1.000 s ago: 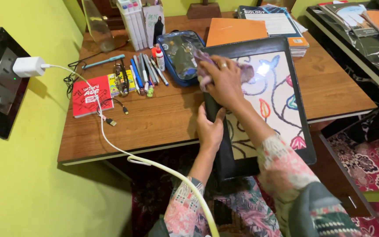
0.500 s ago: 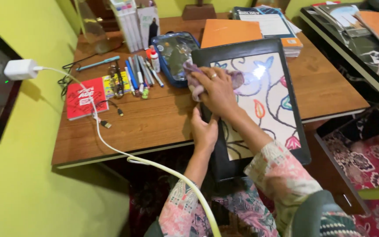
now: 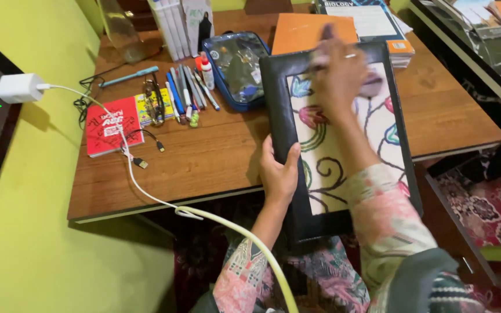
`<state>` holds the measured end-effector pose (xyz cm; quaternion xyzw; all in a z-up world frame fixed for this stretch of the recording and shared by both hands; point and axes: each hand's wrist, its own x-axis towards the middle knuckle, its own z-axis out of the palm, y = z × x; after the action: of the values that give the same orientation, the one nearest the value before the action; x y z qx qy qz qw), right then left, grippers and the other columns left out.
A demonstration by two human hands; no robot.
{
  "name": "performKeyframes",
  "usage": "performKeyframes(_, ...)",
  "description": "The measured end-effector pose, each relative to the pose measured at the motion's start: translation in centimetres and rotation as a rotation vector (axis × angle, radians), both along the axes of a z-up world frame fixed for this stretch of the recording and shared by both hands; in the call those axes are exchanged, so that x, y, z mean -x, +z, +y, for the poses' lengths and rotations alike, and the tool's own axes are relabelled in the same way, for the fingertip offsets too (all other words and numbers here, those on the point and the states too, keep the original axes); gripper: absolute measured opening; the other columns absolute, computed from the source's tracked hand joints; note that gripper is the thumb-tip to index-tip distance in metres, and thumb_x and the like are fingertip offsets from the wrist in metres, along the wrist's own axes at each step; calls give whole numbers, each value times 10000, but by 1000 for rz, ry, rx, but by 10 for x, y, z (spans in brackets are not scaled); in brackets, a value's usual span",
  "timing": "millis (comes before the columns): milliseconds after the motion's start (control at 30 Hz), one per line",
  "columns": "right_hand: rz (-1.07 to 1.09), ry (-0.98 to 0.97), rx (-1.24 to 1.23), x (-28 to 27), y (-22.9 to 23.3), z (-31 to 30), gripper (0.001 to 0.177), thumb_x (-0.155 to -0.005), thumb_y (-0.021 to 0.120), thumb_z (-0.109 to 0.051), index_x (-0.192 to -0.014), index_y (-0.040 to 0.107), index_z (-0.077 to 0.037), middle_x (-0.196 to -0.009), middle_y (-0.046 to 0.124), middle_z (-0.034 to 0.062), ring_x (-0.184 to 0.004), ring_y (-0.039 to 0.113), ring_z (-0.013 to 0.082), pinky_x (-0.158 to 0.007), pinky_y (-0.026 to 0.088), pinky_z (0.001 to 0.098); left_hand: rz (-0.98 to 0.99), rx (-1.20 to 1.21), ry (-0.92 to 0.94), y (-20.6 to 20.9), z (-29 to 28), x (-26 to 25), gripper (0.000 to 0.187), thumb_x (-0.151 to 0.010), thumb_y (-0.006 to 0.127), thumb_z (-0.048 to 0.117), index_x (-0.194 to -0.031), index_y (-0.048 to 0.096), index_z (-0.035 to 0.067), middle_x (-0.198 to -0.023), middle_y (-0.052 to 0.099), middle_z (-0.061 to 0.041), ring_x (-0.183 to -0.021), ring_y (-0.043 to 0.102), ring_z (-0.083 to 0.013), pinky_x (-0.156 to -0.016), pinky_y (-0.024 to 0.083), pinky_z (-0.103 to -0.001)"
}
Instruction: The person wipes a black folder with a floral design using a purple cloth. They clean both the front and back covers, then flip the folder over to wipe the other side. The folder is placed back on the desk after cleaning.
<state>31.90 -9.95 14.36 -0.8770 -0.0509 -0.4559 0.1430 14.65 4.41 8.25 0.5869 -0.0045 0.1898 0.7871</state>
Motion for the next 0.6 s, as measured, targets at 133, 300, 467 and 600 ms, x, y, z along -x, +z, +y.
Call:
performKeyframes(133,57,227,24,36,-3,90,532,-777,745,-140,-1299,644,-151,-1327,602,101,-1248,507,347,-1011,376,535,16,0,25,2,0,0,500,-894,771,133,-1317,559,-29,-1111,711,-90,-999,671,-160,-896,534,-303)
performKeyframes(300,96,242,44,36,5,57,603,-799,717,-96,-1389,610,-159,-1421,580,103,-1303,486,368,-1056,357,532,-18,31,19,-3,-2,0,493,-914,770,152,-1328,566,-23,-1112,693,-80,-998,651,-155,-906,526,-295)
performKeyframes(467,39,59,-5,42,9,-37,542,-863,730,-73,-1389,615,-128,-1431,568,134,-1280,480,399,-1059,342,523,51,-6,6,-3,-2,1,533,-914,747,221,-1354,569,-22,-1159,700,-121,-1054,661,-201,-952,524,-332)
performKeyframes(600,123,12,-58,92,-4,-45,555,-827,702,-46,-1370,628,-136,-1378,608,104,-1218,503,387,-1056,372,496,-3,-283,145,6,-5,0,634,-922,710,158,-1442,424,-65,-1414,525,-226,-1309,519,-325,-1097,396,-397)
